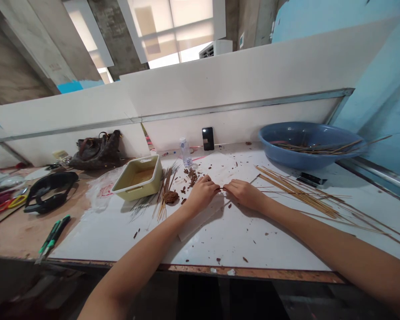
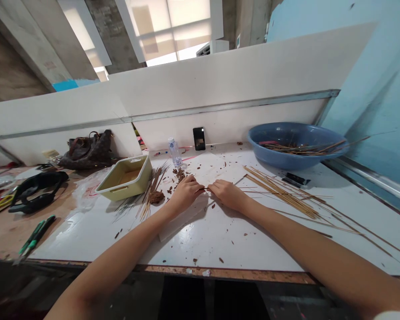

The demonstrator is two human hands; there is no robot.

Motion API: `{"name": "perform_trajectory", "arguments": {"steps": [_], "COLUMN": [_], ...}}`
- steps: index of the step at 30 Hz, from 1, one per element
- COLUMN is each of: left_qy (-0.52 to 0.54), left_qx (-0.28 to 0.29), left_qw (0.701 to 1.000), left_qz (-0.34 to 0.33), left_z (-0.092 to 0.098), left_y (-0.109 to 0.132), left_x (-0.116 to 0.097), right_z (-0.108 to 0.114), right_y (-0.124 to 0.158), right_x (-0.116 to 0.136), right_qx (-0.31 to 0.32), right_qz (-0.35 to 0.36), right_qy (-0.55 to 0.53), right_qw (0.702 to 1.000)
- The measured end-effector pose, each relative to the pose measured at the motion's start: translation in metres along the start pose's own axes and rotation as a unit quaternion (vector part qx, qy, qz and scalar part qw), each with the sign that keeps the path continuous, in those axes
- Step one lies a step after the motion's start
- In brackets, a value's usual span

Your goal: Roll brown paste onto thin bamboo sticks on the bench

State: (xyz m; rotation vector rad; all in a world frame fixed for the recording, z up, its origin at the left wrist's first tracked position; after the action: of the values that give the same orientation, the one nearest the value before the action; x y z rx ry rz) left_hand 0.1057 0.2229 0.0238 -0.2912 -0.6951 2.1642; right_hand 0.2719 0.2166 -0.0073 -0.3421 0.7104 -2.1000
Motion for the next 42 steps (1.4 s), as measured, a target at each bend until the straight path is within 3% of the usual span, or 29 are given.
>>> {"name": "perform_trajectory", "arguments": {"steps": [14, 21, 34, 42], "left_qy": [-0.019, -0.067, -0.064, -0.068], "left_qx": [0.012, -0.009, 0.031, -0.008], "left_qw": [1.0, 0.997, 0.996, 0.997], "left_qz": [-0.017, -0.038, -0.055, -0.032], "left_z": [0.0, 0.006, 0.008, 0.009], "left_y": [0.001, 0.001, 0.001, -0.001], "left_x": [0.002, -0.002, -0.004, 0.001], "right_z": [-0.001, 0.003, 0.006, 0.007], "right_y": [0.001, -0.001, -0.002, -0.002], "right_x": [-0.003, -0.004, -0.003, -0.008], "right_qx": [-0.015, -0.028, -0.02, -0.024], "right_qz": [-0.001, -0.014, -0.019, -0.029], "right_qy": [-0.005, -0.024, -0.02, -0.026], "right_qw": [1.0, 0.999, 0.999, 0.999]}}
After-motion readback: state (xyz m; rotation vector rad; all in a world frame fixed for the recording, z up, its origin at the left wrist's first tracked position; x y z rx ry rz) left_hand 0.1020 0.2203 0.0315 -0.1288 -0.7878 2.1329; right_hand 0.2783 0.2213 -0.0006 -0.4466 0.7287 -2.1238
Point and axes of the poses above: each hand's wrist, its own y-axis away from the middle knuckle, its own z-axis out of the back of the hand, x = y × z, the point moved 6 cm from there along -y, towards the middle knuckle, and after that the axes turned 8 degrees about -x, right-handed, at the moved point
